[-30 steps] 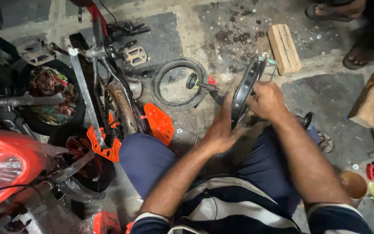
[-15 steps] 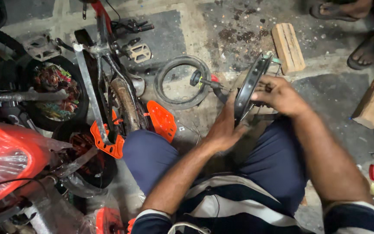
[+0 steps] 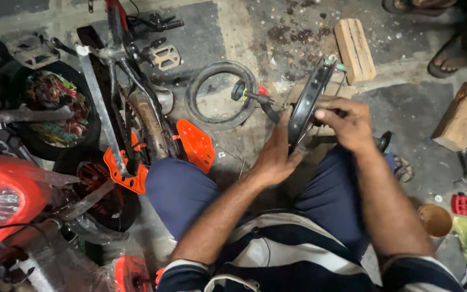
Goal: The person sits on the floor and uses a hammer to tap and adjust the rim of a bicycle wheel. The wheel is held in a stand or between the legs, and the person repeatedly strikes the rim to true it.
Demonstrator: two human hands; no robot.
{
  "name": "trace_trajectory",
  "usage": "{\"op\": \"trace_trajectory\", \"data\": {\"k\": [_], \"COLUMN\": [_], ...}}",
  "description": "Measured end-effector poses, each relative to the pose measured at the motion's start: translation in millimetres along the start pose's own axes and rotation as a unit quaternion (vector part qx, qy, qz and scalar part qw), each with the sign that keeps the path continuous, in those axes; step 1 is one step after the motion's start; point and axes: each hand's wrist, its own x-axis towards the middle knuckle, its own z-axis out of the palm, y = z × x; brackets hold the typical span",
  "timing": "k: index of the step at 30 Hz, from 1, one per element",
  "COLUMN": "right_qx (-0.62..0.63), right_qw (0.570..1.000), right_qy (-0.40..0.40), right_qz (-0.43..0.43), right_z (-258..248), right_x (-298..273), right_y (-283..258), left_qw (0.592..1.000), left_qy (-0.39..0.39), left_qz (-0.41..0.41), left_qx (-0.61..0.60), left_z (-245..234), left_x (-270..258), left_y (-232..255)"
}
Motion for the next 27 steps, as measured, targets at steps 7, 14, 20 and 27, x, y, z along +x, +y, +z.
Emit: {"op": "trace_trajectory", "data": {"k": [7, 14, 20, 27], "right_qx": [-0.031, -0.257, -0.374, -0.327], "right_qw": [0.974, 0.949, 0.867, 0.905], "right_qy": [-0.201, 0.099, 0.129, 0.130], "right_qz": [0.103, -0.154, -0.304, -0.241], "right_z": [-19, 32, 38, 42], "right_x": [40, -5, -6, -27], "right_y": [-21, -10, -24, -32], "left_qw": [1.000, 0.999, 0.999, 0.999], "left_qy": [-0.019, -0.020, 0.028, 0.015], "left_qz": [-0.019, -0.021, 0.015, -0.032], "left_qx": [-0.007, 0.013, -0.008, -0.016], "left_z": [-4, -1, -4, -14], "left_x": [1, 1, 1, 19], "left_y": [6, -2, 8, 16]}}
